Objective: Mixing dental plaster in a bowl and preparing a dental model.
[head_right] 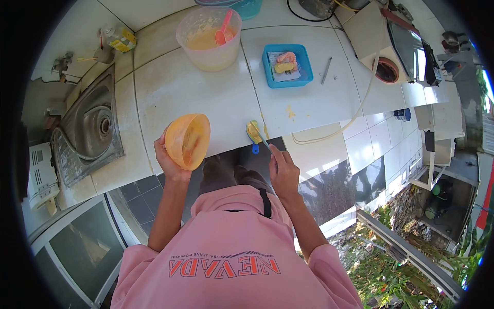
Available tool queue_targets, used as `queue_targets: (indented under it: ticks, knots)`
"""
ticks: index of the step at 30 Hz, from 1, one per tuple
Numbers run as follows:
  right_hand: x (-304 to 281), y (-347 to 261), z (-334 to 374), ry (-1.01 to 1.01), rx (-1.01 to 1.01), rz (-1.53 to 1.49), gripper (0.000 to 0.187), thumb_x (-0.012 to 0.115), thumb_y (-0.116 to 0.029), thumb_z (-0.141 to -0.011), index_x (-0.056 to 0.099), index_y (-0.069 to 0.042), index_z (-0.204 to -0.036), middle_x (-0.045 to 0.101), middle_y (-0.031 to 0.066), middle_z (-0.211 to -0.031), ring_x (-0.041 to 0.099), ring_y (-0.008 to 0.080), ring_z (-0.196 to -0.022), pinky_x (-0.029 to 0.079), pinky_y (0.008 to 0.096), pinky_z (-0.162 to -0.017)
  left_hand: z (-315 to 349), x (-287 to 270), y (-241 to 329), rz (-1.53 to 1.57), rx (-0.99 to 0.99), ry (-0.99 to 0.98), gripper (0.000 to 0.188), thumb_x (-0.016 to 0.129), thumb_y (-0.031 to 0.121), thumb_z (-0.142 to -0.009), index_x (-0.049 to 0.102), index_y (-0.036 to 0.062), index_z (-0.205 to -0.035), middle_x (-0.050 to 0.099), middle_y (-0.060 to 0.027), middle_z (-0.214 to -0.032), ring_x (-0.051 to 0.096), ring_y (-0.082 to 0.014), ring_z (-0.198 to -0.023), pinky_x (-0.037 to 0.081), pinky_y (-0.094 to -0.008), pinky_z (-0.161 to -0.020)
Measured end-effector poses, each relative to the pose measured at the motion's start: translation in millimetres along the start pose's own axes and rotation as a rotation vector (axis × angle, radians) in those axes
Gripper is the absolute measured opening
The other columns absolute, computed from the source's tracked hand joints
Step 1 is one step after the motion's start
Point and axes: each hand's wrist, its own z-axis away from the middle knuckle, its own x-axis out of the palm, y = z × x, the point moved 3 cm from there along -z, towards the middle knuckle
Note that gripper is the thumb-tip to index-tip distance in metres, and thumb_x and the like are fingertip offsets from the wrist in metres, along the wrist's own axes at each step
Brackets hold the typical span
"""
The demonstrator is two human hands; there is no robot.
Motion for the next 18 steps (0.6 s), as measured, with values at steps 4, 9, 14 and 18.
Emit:
queue_targets:
  ticks: [4, 9, 14, 18]
  knots:
    - [1, -2, -4, 0.008, -0.012, 0.012, 0.032, 0.06, 0.001, -0.084, 0.063, -0.008, -0.114, 0.059, 0.0084, -0.078, 0.061, 0.0222, -0.058, 0.048, 0.0345, -0.051, 1, -5, -2, 0.032, -0.027, 0.004, 0.043, 0.033, 0.034, -0.093, 0.056, 0.0066, -0.118, 0.061, -0.0074, -0.113, 0.059, -0.0218, -0.106, 0.05, -0.0375, -0.091]
    - [-1, -5, -7, 0.039, -0.01, -0.021, 0.031, 0.06, 0.001, -0.084, 0.063, -0.007, -0.114, 0.06, 0.0087, -0.078, 0.061, 0.0216, -0.059, 0.048, 0.0335, -0.051, 2, -15, -9, 0.088, -0.105, 0.072, 0.042, 0.034, 0.034, -0.092, 0.056, 0.0077, -0.116, 0.061, -0.0074, -0.112, 0.06, -0.0223, -0.105, 0.05, -0.0381, -0.09]
    - [-23, -27, -16, 0.091, 0.128, -0.229, 0.025, 0.061, -0.003, -0.088, 0.064, -0.003, -0.113, 0.065, 0.0094, -0.083, 0.063, 0.0159, -0.065, 0.048, 0.0268, -0.059, 9, -13, -9, 0.184, -0.2, 0.076, 0.042, 0.036, 0.035, -0.092, 0.057, 0.0084, -0.117, 0.061, -0.0074, -0.113, 0.06, -0.0233, -0.104, 0.051, -0.0401, -0.089]
    - [-45, -62, -28, -0.027, 0.055, -0.494, 0.022, 0.061, -0.005, -0.089, 0.065, -0.004, -0.111, 0.064, 0.0086, -0.08, 0.059, 0.0152, -0.06, 0.045, 0.0265, -0.052, 10, -2, -14, 0.344, -0.281, 0.028, 0.042, 0.039, 0.036, -0.092, 0.057, 0.0086, -0.118, 0.061, -0.0078, -0.115, 0.06, -0.0247, -0.103, 0.051, -0.0423, -0.089]
